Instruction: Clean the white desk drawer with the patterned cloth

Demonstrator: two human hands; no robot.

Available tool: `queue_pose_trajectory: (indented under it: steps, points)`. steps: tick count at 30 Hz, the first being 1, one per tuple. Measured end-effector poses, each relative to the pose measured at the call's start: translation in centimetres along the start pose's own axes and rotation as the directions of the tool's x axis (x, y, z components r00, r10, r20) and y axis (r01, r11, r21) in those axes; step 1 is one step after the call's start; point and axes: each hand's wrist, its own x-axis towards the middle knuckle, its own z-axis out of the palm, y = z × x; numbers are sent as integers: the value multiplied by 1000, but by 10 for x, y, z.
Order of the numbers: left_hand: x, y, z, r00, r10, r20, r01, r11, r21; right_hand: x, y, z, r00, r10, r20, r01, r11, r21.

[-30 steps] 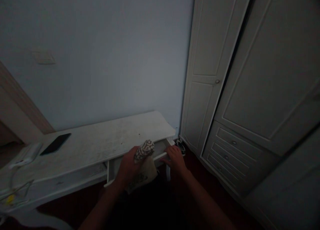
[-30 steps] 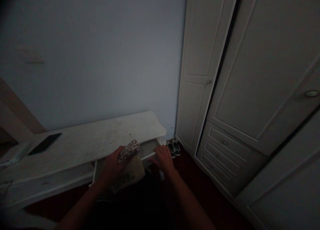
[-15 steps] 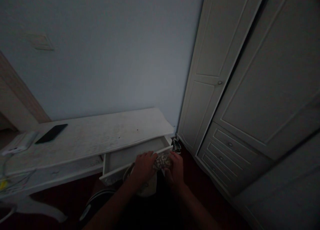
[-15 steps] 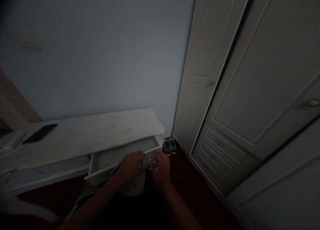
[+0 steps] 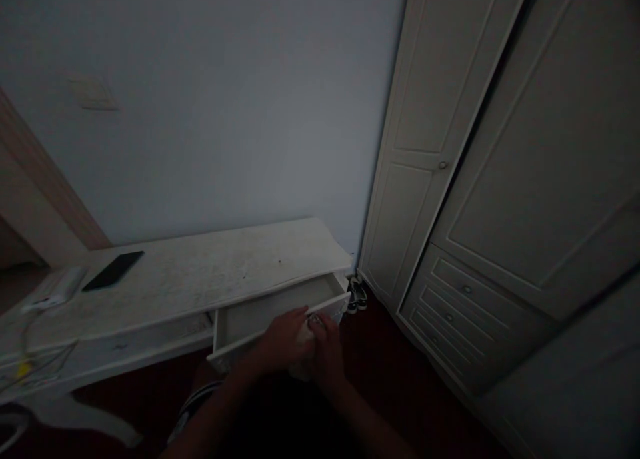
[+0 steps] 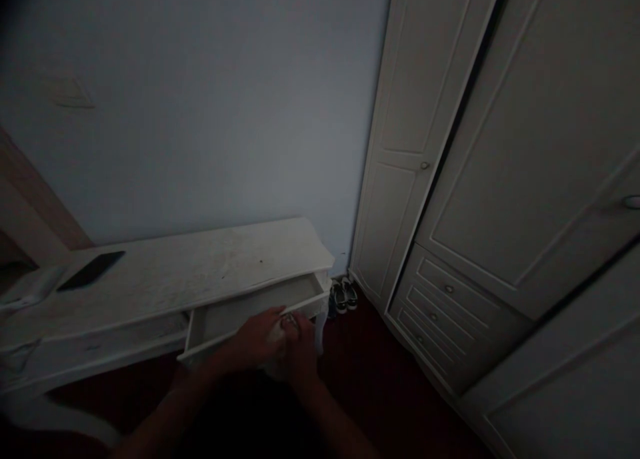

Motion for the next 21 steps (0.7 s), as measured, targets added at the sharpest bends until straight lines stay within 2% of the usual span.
queue_pose_trajectory:
  steps: [2, 4, 7, 10, 13, 14, 17, 19, 21]
  points:
    - [-9, -18, -6, 999, 43, -13, -44, 995, -84, 0, 20, -10, 996, 73, 47, -73, 997, -7]
    - [-18, -40, -11, 999, 0, -44, -4, 994, -112, 2, 40, -23, 978, 210, 20, -209, 977, -30]
    - [-29, -67, -13, 994, -109, -14, 109, 992, 64, 10, 61, -35, 922, 384, -54, -384, 923, 17]
    - [-33, -77, -10, 990, -140, 20, 132, 969, 208, 16, 58, -29, 862, 491, -130, -481, 871, 102]
    - [-32, -74, -8, 992, -125, -1, 122, 961, 249, 10, 28, -7, 809, 559, -185, -550, 829, 99]
    - [-31, -73, -8, 993, -118, -3, 115, 960, 256, 7, 16, 2, 814, 555, -172, -549, 832, 83]
    - [-30, -71, -9, 995, -99, 8, 94, 959, 269, -5, -11, 21, 878, 474, -74, -471, 881, 49]
    - [-29, -74, -9, 995, -97, 16, 89, 954, 286, -7, -11, 21, 898, 438, -47, -436, 899, 45]
    - [-29, -77, -8, 994, -104, 20, 93, 950, 299, -1, 4, 9, 888, 450, -90, -448, 893, 49]
